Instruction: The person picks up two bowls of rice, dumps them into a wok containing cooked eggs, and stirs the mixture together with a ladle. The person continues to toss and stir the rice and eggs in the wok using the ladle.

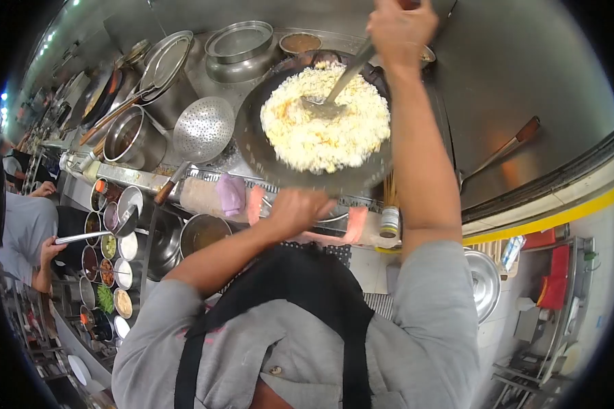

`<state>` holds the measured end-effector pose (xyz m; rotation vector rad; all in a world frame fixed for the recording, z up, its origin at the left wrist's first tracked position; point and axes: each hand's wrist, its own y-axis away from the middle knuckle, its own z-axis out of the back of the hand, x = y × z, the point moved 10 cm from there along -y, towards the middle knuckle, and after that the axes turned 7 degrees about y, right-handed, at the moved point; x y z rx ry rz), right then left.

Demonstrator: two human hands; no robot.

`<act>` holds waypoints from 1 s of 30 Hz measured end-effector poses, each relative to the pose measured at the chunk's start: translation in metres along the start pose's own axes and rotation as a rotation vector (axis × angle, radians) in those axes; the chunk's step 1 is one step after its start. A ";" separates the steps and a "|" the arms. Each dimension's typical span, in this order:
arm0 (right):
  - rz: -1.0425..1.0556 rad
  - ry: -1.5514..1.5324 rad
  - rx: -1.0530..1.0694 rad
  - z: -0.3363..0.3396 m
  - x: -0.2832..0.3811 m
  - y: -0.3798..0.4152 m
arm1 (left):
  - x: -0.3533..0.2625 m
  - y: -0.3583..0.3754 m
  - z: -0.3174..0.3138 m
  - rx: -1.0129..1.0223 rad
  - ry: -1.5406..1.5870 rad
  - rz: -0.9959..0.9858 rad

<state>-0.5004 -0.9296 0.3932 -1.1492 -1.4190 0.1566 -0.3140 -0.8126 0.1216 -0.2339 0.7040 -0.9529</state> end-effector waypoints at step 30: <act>0.148 0.142 0.081 -0.036 0.102 0.071 | 0.056 -0.046 0.044 -0.014 -0.018 0.046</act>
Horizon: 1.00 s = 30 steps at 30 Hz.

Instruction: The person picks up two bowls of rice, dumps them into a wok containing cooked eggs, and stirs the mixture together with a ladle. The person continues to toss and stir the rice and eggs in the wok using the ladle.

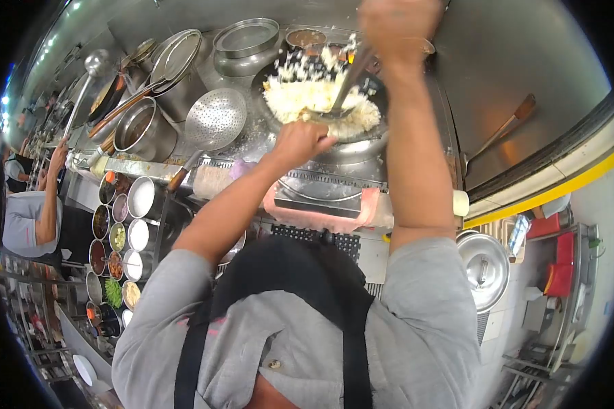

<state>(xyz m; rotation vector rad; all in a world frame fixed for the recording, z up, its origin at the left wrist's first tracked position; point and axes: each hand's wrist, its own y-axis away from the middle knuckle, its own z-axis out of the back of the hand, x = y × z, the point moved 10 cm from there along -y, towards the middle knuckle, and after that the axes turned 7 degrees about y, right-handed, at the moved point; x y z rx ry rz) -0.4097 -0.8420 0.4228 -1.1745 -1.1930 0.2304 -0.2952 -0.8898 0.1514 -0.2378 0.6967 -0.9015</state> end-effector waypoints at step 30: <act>-0.084 -0.254 0.023 0.025 -0.070 -0.018 | -0.033 0.099 -0.039 0.072 -0.003 -0.111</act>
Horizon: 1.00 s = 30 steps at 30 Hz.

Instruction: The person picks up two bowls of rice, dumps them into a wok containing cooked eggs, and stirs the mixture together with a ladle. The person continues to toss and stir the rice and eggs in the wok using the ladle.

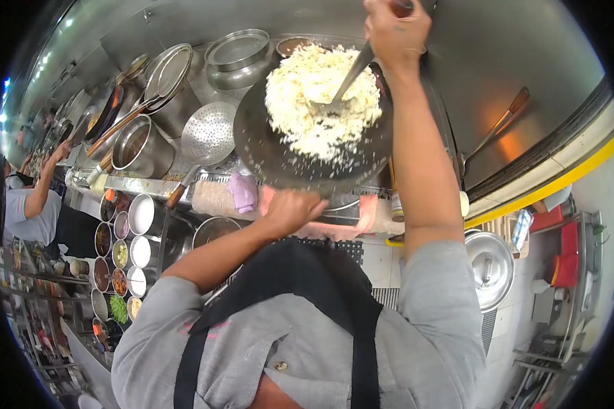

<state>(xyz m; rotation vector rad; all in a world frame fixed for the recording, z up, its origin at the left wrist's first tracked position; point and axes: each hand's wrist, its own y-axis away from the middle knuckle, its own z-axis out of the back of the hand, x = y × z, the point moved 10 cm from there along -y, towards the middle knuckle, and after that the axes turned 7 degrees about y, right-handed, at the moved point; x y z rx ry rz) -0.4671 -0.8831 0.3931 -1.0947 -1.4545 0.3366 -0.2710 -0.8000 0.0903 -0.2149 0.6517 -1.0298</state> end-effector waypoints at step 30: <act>0.254 0.123 0.080 -0.035 0.110 -0.046 | 0.071 -0.109 0.010 -0.065 0.029 0.080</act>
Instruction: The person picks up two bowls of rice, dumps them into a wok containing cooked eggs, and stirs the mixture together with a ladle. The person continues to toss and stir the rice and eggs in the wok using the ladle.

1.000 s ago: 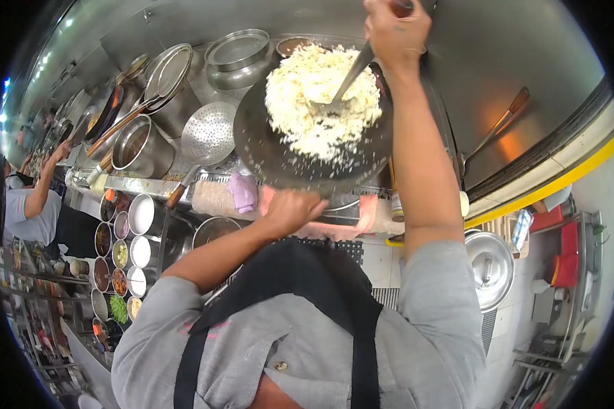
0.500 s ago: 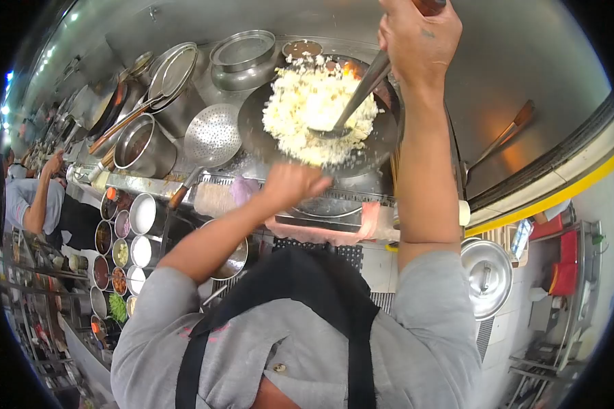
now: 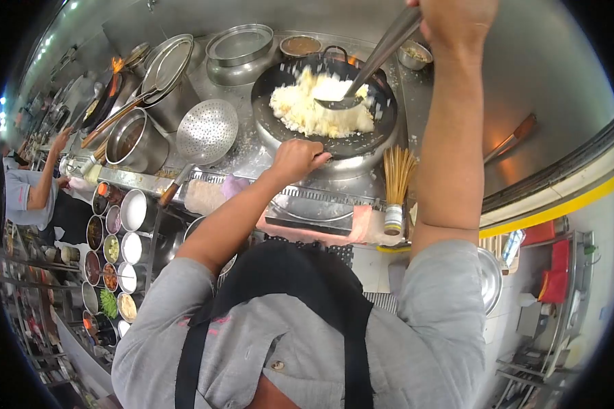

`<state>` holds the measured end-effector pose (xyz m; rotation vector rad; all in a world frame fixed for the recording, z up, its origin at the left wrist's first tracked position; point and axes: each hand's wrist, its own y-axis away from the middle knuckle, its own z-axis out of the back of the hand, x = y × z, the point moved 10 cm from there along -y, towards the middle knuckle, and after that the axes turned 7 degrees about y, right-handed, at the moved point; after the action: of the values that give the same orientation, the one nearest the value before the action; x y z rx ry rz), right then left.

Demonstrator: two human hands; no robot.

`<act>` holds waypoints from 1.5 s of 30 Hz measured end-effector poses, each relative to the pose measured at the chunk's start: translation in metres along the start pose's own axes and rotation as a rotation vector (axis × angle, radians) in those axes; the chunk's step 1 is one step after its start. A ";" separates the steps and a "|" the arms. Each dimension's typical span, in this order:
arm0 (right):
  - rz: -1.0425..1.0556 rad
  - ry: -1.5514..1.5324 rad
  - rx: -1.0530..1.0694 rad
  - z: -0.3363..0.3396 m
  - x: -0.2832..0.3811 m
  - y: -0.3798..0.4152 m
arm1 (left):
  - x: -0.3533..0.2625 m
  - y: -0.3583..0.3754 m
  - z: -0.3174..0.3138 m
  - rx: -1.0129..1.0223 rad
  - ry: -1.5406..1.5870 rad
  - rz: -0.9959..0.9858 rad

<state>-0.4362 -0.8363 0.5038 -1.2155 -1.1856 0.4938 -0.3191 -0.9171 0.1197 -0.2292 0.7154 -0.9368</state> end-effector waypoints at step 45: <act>-0.186 0.093 -0.046 0.019 -0.179 0.072 | 0.052 -0.014 -0.061 0.036 0.024 0.098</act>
<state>-0.4994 -0.9504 0.3602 -1.1417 -1.2214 0.2698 -0.3477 -0.9592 0.0571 -0.1495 0.7250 -0.8594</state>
